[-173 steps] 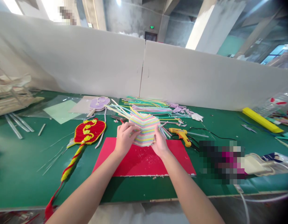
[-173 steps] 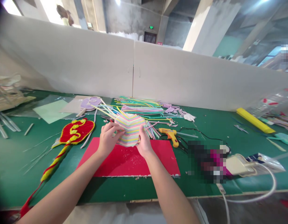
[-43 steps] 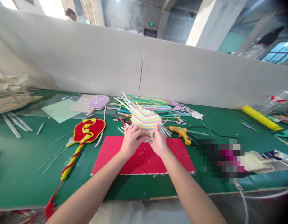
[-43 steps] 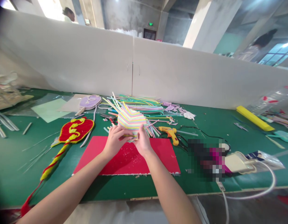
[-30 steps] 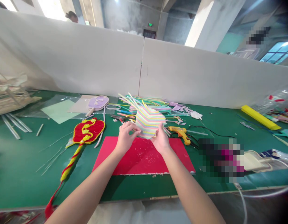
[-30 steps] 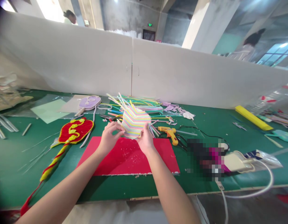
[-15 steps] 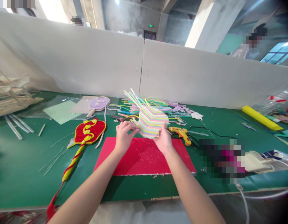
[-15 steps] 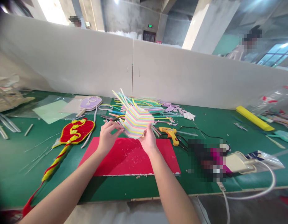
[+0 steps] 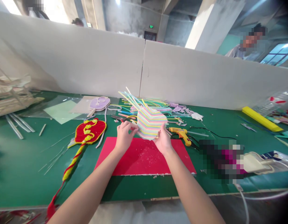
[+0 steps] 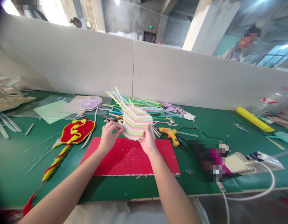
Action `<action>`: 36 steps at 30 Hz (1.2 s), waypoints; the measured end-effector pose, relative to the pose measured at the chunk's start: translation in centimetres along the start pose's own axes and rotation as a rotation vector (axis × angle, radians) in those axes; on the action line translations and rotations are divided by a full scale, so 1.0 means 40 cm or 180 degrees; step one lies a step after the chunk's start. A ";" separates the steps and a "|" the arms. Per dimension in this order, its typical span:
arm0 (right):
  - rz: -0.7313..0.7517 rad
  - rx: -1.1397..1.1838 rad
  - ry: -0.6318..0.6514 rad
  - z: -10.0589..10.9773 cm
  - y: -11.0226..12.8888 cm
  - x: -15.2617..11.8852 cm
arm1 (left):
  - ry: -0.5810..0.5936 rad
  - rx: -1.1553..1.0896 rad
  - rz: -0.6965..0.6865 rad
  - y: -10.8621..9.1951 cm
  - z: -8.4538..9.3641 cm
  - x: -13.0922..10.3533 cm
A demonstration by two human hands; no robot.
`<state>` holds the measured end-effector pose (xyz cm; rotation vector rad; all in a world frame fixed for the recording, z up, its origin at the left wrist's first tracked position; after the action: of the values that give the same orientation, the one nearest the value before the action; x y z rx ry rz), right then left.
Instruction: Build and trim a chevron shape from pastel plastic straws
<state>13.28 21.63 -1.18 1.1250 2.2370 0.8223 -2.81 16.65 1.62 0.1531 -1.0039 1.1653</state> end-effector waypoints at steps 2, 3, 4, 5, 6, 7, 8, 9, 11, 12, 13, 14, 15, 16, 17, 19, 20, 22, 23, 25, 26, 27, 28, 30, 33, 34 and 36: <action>0.0024 0.0008 -0.0061 0.004 0.002 -0.001 | -0.0126 -0.0084 0.0158 0.013 0.008 0.002; 0.0023 0.0017 -0.0097 0.006 0.002 -0.001 | -0.0202 -0.0143 0.0209 0.019 0.013 0.002; 0.0012 0.0030 -0.0134 0.008 0.002 0.000 | -0.0297 -0.0209 0.0248 0.025 0.018 0.003; -0.0005 0.0046 -0.0163 0.010 0.002 0.000 | -0.0420 -0.0283 0.0293 0.031 0.024 0.002; -0.0023 0.0061 -0.0178 0.012 0.003 0.001 | -0.0573 -0.0362 0.0363 0.039 0.030 0.001; -0.0035 0.0075 -0.0182 0.013 0.003 0.001 | -0.0756 -0.0443 0.0477 0.050 0.037 -0.002; -0.0038 0.0088 -0.0174 0.013 0.003 0.002 | -0.0960 -0.0535 0.0642 0.062 0.044 -0.006; -0.0032 0.0101 -0.0159 0.013 0.004 0.002 | -0.1181 -0.0657 0.0844 0.076 0.049 -0.012; -0.0024 0.0117 -0.0149 0.015 0.005 0.003 | -0.1587 -0.1032 0.1276 0.107 0.055 -0.026; -0.0032 0.0122 -0.0163 0.016 0.005 0.004 | -0.1753 -0.1260 0.1466 0.121 0.054 -0.032; -0.0050 0.0125 -0.0181 0.018 0.004 0.005 | -0.1887 -0.1471 0.1616 0.133 0.051 -0.036; -0.0072 0.0126 -0.0203 0.021 0.003 0.006 | -0.1984 -0.1637 0.1727 0.143 0.049 -0.040; -0.0096 0.0125 -0.0219 0.023 0.001 0.007 | -0.2042 -0.1744 0.1809 0.151 0.046 -0.042; -0.0116 0.0125 -0.0231 0.025 0.000 0.009 | -0.2062 -0.1795 0.1869 0.157 0.043 -0.044; -0.0127 0.0122 -0.0239 0.028 -0.001 0.011 | -0.2053 -0.1818 0.1908 0.160 0.040 -0.045; -0.0128 0.0106 -0.0255 0.032 -0.001 0.015 | -0.1980 -0.1862 0.1951 0.161 0.034 -0.047; -0.0127 0.0095 -0.0267 0.034 -0.001 0.017 | -0.1927 -0.1893 0.1968 0.160 0.031 -0.048; -0.0104 0.0061 -0.0296 0.039 0.000 0.020 | -0.1807 -0.1943 0.1991 0.157 0.026 -0.049; -0.0087 0.0038 -0.0306 0.040 0.000 0.022 | -0.1748 -0.1954 0.1996 0.155 0.024 -0.050; -0.0058 -0.0016 -0.0334 0.043 0.001 0.023 | -0.1647 -0.1932 0.1991 0.153 0.023 -0.051; -0.0050 -0.0041 -0.0354 0.044 0.001 0.024 | -0.1612 -0.1894 0.1979 0.151 0.023 -0.050; -0.0051 -0.0062 -0.0374 0.044 0.000 0.024 | -0.1584 -0.1838 0.1959 0.150 0.025 -0.049; -0.0053 -0.0078 -0.0399 0.045 -0.001 0.024 | -0.1559 -0.1765 0.1931 0.149 0.027 -0.048; -0.0038 -0.0104 -0.0439 0.045 -0.002 0.023 | -0.1504 -0.1570 0.1859 0.145 0.033 -0.044; 0.0005 -0.0161 -0.0434 0.046 -0.003 0.022 | -0.1381 -0.1216 0.1761 0.140 0.041 -0.041; 0.0011 -0.0177 -0.0424 0.046 -0.004 0.022 | -0.1332 -0.1096 0.1748 0.140 0.042 -0.042; 0.0018 -0.0196 -0.0396 0.048 -0.005 0.023 | -0.1213 -0.0888 0.1753 0.141 0.044 -0.046</action>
<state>13.95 22.84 -2.79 1.1228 2.0940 0.7957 -8.49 16.82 -0.84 -0.1409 -1.6001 1.5072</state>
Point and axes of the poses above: each hand's wrist, its own x-axis towards the middle knuckle, its own z-axis out of the back of the hand, y = z × x, the point moved 5 cm from there along x, towards the middle knuckle, and after that the axes turned 15 degrees about -z, right-handed, at the moved point
